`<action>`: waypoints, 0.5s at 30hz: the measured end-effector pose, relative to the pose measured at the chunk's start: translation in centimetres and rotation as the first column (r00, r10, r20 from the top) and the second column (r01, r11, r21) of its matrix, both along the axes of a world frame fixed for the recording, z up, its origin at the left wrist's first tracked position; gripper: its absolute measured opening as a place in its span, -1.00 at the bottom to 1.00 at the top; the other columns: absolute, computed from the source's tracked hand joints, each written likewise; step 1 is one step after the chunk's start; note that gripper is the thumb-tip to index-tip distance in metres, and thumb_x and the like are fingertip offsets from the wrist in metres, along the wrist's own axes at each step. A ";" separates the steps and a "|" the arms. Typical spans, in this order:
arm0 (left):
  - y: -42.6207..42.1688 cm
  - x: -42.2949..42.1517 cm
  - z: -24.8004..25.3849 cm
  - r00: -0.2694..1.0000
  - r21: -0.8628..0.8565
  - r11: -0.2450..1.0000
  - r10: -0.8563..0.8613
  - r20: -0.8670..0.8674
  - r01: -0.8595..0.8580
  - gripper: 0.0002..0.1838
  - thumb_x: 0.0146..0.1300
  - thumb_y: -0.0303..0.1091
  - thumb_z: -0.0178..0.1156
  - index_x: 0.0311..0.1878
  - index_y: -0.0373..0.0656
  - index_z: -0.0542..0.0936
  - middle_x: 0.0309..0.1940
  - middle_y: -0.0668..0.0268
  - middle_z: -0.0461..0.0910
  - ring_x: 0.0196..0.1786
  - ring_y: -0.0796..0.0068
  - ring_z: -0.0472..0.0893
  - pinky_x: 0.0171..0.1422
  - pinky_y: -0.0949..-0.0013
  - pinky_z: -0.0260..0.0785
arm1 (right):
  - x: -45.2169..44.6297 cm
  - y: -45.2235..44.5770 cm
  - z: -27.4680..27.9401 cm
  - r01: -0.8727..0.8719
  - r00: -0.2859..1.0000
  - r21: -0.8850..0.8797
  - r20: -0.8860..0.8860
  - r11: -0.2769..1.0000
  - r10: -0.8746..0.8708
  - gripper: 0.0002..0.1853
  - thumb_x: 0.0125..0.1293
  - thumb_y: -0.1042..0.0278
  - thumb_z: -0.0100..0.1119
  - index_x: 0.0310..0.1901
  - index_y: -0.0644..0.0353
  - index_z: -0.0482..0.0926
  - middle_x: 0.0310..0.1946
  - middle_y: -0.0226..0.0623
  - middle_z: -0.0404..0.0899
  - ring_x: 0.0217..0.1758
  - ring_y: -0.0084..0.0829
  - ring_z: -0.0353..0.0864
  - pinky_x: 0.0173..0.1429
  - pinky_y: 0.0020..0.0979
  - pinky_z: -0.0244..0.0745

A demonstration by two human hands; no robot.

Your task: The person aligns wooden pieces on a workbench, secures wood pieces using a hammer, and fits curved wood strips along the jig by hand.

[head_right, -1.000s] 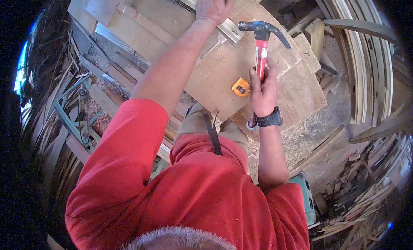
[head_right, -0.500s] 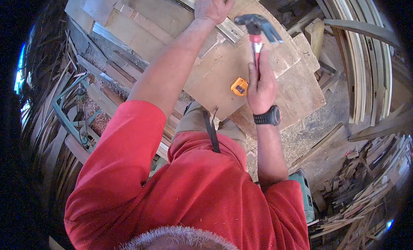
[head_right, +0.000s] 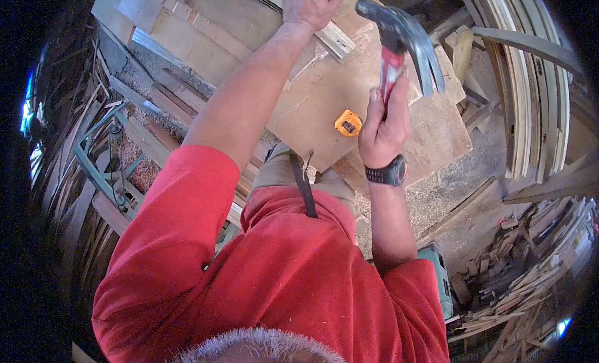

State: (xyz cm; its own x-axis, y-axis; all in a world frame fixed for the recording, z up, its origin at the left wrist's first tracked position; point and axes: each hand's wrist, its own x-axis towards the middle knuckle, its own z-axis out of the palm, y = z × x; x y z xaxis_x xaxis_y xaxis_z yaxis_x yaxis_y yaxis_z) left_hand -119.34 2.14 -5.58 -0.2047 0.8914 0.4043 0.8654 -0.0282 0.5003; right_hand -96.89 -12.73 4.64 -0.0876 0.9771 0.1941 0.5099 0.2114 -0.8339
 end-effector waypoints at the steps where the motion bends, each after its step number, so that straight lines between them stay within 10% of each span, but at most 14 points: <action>1: 0.2 0.0 0.1 1.000 0.004 1.000 0.002 0.002 -0.002 -0.84 0.28 -0.20 0.28 -0.20 -0.06 0.63 -0.17 0.19 0.62 -0.03 0.05 0.62 0.09 -0.02 0.47 | 0.0 0.0 0.3 0.024 0.997 0.019 -0.070 1.000 -0.023 -0.44 0.50 0.51 0.19 0.49 0.38 0.38 0.13 0.15 0.69 0.01 -0.03 0.78 0.08 -0.18 0.65; 2: 0.3 -0.1 0.2 1.000 -0.021 1.000 0.006 -0.002 -0.006 -0.83 0.28 -0.20 0.29 -0.20 -0.06 0.63 -0.17 0.19 0.62 -0.02 0.05 0.62 0.10 -0.02 0.47 | 0.1 -0.2 -1.2 -0.017 0.999 0.183 0.037 0.983 0.010 -0.44 0.49 0.55 0.17 0.48 0.39 0.37 0.16 0.18 0.66 0.06 -0.02 0.78 0.10 -0.15 0.66; 5: -0.2 0.3 0.3 1.000 -0.060 0.998 0.007 -0.005 -0.008 -0.82 0.27 -0.19 0.29 -0.19 -0.05 0.63 -0.16 0.19 0.62 -0.01 0.05 0.62 0.12 -0.02 0.46 | 0.6 0.6 -3.1 -0.128 0.938 -0.260 0.282 0.957 0.202 -0.45 0.50 0.51 0.17 0.49 0.34 0.38 0.15 0.14 0.67 0.08 0.04 0.76 0.11 -0.12 0.65; 13: 0.2 0.0 0.1 1.000 -0.075 0.997 0.006 0.021 -0.005 -0.80 0.27 -0.17 0.29 -0.17 -0.07 0.65 -0.14 0.19 0.63 0.01 0.06 0.63 0.15 -0.01 0.46 | 0.5 0.0 -1.8 -0.077 0.995 0.165 0.083 0.983 0.064 -0.47 0.48 0.52 0.19 0.46 0.30 0.45 0.19 0.19 0.65 0.16 0.05 0.74 0.17 -0.16 0.64; 15: 0.0 0.2 0.2 0.999 -0.036 0.999 0.034 -0.013 -0.034 -0.80 0.27 -0.17 0.29 -0.16 -0.07 0.66 -0.13 0.18 0.64 0.02 0.06 0.63 0.16 -0.01 0.47 | 1.2 0.4 -3.2 -0.168 0.925 -0.178 0.312 0.970 0.218 -0.44 0.46 0.53 0.18 0.48 0.19 0.44 0.07 0.12 0.69 0.03 0.06 0.76 0.05 -0.11 0.66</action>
State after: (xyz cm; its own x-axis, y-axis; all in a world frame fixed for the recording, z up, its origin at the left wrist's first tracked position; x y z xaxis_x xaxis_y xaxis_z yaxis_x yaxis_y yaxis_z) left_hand -119.14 2.18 -5.37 -0.2302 0.8983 0.3743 0.8717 0.0194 0.4896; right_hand -95.65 -12.29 1.44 -0.3117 0.9500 -0.0201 0.7207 0.2226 -0.6565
